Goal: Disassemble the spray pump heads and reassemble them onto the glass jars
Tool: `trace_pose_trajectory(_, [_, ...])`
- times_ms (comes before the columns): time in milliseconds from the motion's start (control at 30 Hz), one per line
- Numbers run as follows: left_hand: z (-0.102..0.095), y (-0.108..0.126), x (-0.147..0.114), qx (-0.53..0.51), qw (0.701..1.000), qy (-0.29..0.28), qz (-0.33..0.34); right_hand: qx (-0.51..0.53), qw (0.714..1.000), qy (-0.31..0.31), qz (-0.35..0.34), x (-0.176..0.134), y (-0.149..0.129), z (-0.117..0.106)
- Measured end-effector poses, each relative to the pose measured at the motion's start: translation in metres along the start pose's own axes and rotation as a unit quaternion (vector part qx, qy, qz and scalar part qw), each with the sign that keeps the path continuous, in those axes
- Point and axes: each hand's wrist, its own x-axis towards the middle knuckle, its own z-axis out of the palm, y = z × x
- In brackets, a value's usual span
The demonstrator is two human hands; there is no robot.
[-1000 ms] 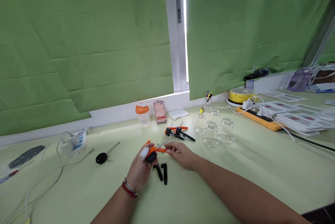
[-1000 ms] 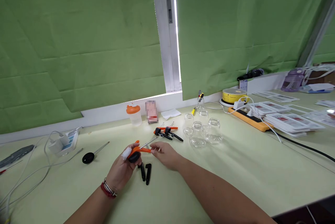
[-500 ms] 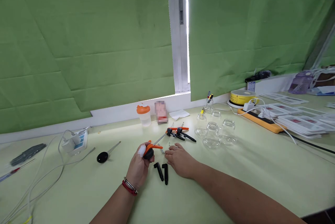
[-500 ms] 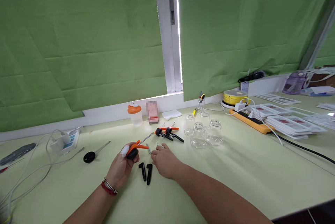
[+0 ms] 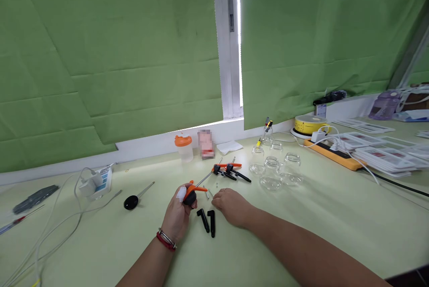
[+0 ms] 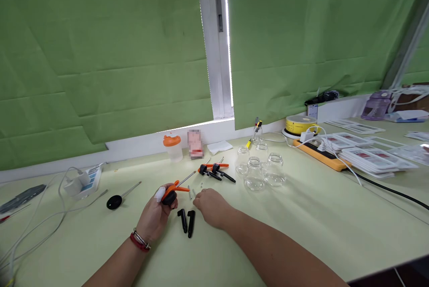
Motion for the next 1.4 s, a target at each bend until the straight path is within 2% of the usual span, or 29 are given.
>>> trace_pose_trajectory(200, [0.000,0.001,0.000,0.008,1.000,0.004,-0.001,0.004,0.999,0.004,0.038,-0.003,0.001,-0.004])
trace_pose_trajectory(633, [-0.002,-0.004,0.000,0.034,0.999,-0.004,-0.016,0.137,0.983,0.004,0.121,-0.009,0.017,0.000])
trace_pose_trajectory(867, [0.001,-0.001,-0.002,0.035,0.999,-0.002,-0.020,0.054,0.969,-0.057,0.233,-0.010,0.017,-0.011])
trace_pose_trajectory(1067, [0.002,0.000,-0.005,0.028,0.999,-0.025,-0.019,0.026,0.970,-0.091,0.223,-0.010,0.019,-0.017])
trace_pose_trajectory(1400, [0.005,-0.002,-0.008,0.027,0.996,-0.055,-0.061,-0.007,0.966,-0.126,0.227,-0.010,0.019,-0.020])
